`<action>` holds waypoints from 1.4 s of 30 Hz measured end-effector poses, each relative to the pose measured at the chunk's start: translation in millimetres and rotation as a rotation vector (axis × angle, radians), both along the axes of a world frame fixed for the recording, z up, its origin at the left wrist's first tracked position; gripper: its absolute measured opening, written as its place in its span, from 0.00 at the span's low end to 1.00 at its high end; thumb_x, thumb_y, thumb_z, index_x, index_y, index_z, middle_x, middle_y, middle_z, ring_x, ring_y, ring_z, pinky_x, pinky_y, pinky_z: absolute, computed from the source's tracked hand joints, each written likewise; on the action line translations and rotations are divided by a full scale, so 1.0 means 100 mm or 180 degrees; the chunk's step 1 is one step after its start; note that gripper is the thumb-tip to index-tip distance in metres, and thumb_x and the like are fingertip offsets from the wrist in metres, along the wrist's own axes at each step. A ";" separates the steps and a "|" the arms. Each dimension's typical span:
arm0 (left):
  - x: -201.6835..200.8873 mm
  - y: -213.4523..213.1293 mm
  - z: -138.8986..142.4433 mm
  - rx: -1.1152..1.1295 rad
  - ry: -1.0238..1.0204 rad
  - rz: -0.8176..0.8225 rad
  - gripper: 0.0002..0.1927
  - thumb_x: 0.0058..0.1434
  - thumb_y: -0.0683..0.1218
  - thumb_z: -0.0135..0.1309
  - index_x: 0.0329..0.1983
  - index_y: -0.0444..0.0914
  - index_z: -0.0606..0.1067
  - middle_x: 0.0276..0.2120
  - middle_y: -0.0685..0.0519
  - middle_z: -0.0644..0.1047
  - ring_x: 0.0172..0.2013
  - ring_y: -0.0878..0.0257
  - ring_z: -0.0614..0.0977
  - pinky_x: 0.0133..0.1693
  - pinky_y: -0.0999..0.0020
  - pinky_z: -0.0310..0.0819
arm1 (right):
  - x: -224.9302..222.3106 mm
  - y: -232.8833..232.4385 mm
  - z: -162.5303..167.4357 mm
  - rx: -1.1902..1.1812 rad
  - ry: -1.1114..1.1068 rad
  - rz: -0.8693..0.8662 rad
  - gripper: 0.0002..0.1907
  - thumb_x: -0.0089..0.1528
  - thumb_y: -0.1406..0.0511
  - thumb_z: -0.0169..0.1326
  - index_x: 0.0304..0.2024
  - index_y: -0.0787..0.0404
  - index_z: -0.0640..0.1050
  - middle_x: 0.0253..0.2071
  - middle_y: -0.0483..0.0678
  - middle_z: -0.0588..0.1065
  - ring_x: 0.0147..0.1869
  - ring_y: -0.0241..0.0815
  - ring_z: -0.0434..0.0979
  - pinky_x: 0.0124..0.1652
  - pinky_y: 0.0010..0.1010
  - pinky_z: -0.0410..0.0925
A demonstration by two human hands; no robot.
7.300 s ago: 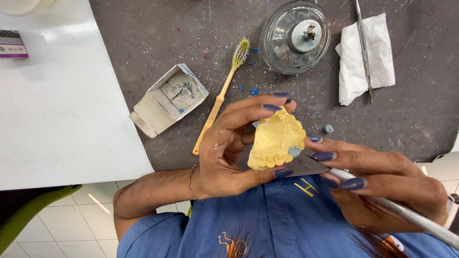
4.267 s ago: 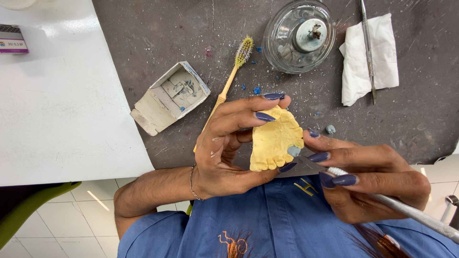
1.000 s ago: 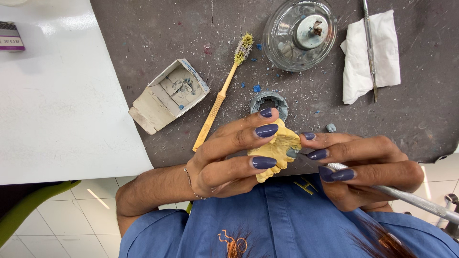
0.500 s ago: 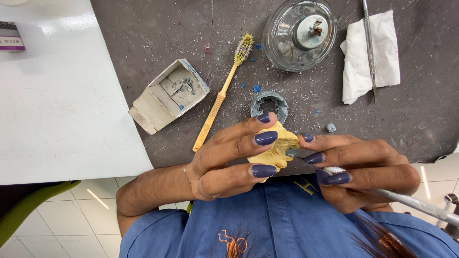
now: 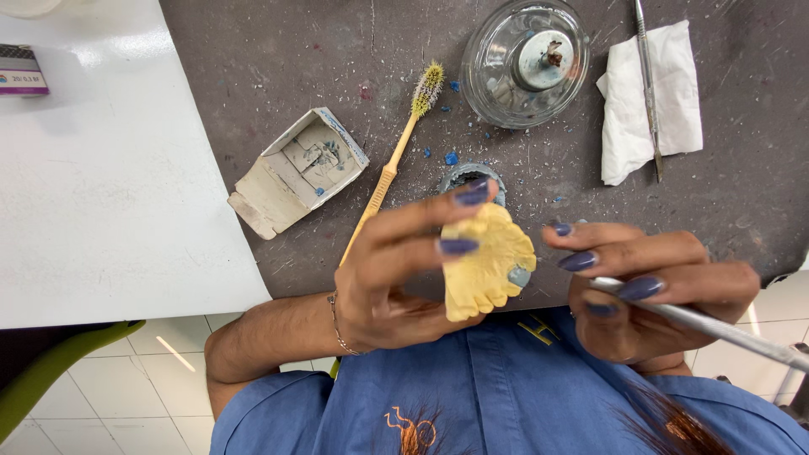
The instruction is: The person holds a yellow dental impression model and uses a metal hand instrument to scrape and clean blue residue from the teeth area, rotating the model to reach different spots. They briefly brush the model with a toothbrush and continue scraping with the instrument, then set the model on the bench.
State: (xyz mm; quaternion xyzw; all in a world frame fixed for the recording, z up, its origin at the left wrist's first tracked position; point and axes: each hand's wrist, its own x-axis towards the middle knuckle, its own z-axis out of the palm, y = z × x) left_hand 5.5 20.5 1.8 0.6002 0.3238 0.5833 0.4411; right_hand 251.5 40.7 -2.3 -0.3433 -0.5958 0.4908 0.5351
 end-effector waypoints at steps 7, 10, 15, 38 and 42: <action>0.03 0.00 0.04 -0.2424 -0.1376 -0.0695 0.26 0.76 0.46 0.58 0.71 0.30 0.66 0.64 0.42 0.74 0.63 0.60 0.75 0.69 0.66 0.72 | 0.03 0.07 -0.23 0.1012 -0.0052 -0.0810 0.18 0.65 0.56 0.52 0.42 0.60 0.61 0.34 0.57 0.75 0.28 0.42 0.84 0.28 0.27 0.77; 0.02 0.00 0.00 -0.2493 -0.1415 -0.0939 0.29 0.75 0.49 0.57 0.72 0.30 0.64 0.64 0.42 0.74 0.65 0.61 0.76 0.69 0.66 0.72 | 0.10 0.01 -0.17 0.0448 -0.0206 -0.0357 0.17 0.71 0.57 0.47 0.46 0.59 0.56 0.38 0.63 0.77 0.36 0.49 0.86 0.34 0.34 0.82; 0.01 -0.05 0.00 -0.2229 -0.1548 -0.1082 0.29 0.76 0.47 0.59 0.74 0.32 0.63 0.69 0.45 0.69 0.68 0.61 0.71 0.72 0.65 0.69 | -0.05 0.09 -0.16 0.0743 -0.0222 -0.0424 0.16 0.72 0.56 0.47 0.48 0.59 0.59 0.44 0.66 0.76 0.44 0.53 0.86 0.40 0.41 0.86; 0.08 -0.07 -0.01 -0.1763 -0.1204 -0.0902 0.29 0.77 0.43 0.58 0.76 0.33 0.62 0.71 0.50 0.58 0.72 0.58 0.65 0.75 0.64 0.64 | -0.16 -0.16 0.09 0.0493 -0.0736 0.0030 0.20 0.60 0.73 0.61 0.47 0.61 0.64 0.48 0.58 0.73 0.61 0.68 0.78 0.60 0.53 0.77; 0.08 -0.09 -0.01 -0.1772 -0.1186 -0.0859 0.28 0.77 0.43 0.58 0.76 0.34 0.62 0.71 0.50 0.58 0.72 0.58 0.65 0.75 0.64 0.64 | -0.13 -0.16 0.12 0.0474 -0.1243 0.0320 0.19 0.57 0.74 0.61 0.46 0.63 0.67 0.46 0.61 0.74 0.62 0.74 0.75 0.63 0.61 0.73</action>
